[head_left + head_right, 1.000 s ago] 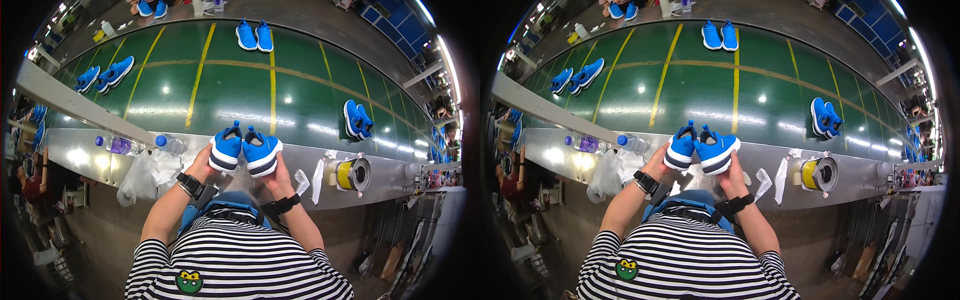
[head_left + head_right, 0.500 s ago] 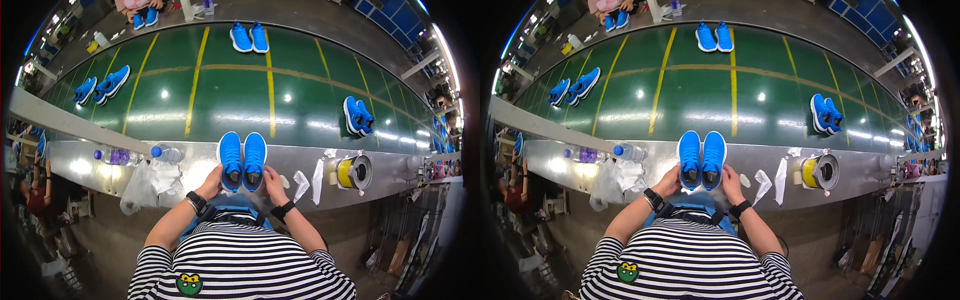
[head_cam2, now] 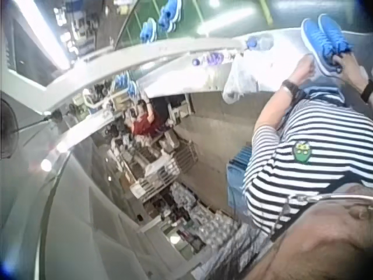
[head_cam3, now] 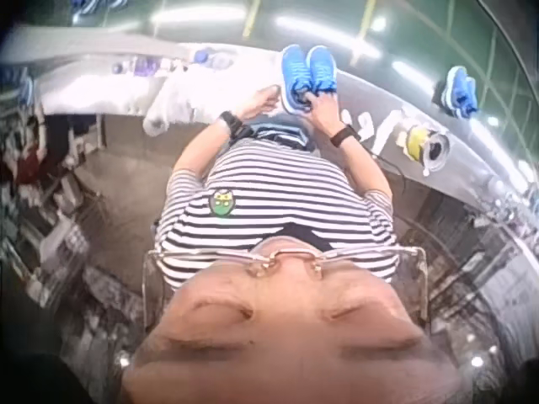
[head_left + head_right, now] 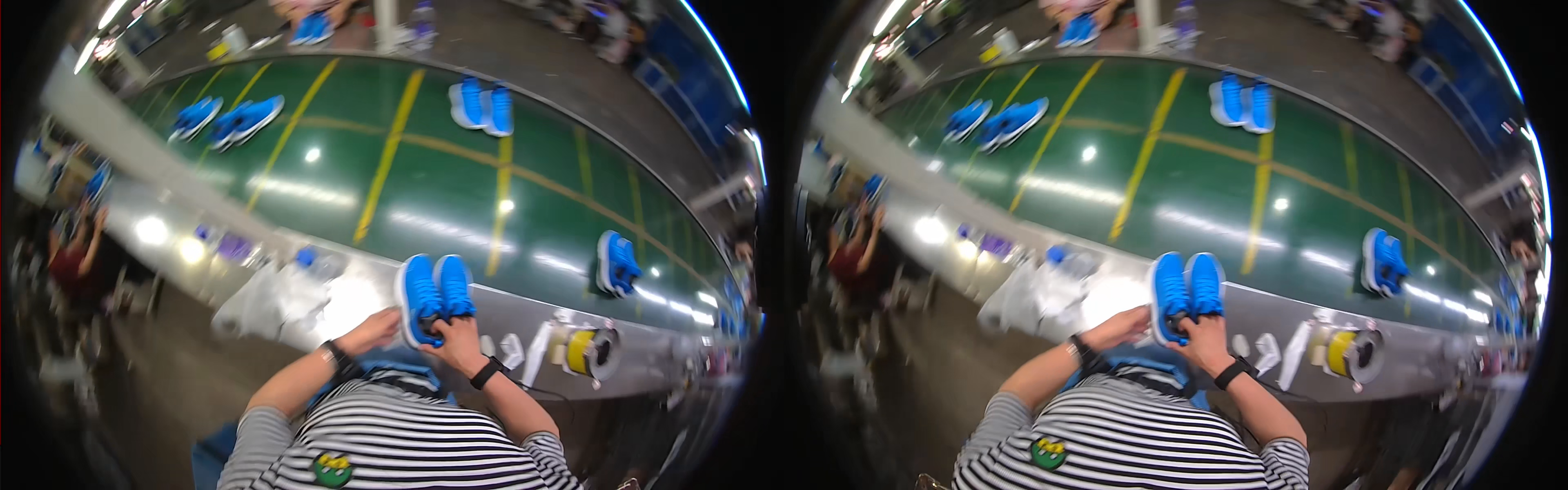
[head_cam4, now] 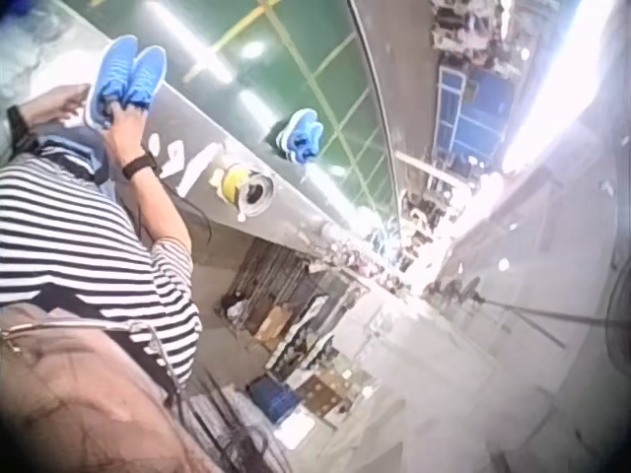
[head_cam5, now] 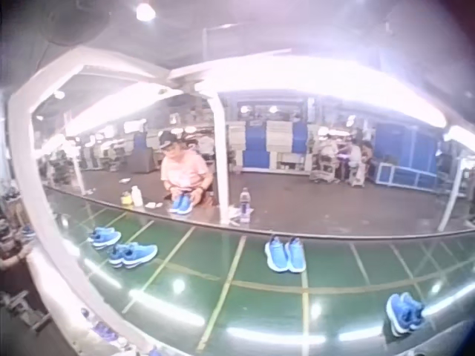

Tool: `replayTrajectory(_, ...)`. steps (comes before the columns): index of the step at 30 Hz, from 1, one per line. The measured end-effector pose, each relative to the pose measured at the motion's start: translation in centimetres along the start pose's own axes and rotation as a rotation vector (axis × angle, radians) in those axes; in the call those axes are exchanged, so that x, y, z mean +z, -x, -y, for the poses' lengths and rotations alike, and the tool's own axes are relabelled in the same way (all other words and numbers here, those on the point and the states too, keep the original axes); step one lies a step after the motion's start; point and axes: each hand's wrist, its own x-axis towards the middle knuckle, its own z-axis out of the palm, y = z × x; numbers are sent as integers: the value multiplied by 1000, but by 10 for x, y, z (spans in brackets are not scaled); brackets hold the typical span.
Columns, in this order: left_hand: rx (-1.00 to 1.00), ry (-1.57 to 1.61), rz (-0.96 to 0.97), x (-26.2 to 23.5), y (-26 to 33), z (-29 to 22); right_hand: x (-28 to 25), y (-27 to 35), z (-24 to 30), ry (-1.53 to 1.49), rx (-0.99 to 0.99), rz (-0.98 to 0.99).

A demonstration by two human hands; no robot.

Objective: The person repeatedly wipes the exterior of blue sneakers with a white cloth on a factory assembly line. They handle multiple pairs of shoes one at a time, wiping the sides and toe areas, then place the shoes back on the conveyor belt.

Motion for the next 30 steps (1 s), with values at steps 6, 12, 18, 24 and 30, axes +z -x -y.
replayTrajectory(6, 29, 57, -307, -32, 65, 13, -73, -55, -94, 202, 71, -242)
replayTrajectory(12, 5, -67, -528, -59, 121, 53, -94, -97, -245, 255, 456, -197)
replayTrajectory(18, 219, 144, -858, -97, 204, 82, -97, -111, -203, 239, 776, -83)
replayTrajectory(24, 580, 199, -1215, -196, 224, 40, -113, -132, -146, 76, 130, -442)
replayTrajectory(30, 772, -63, -1187, -319, 243, -79, -164, -156, 102, -463, -10, -404)
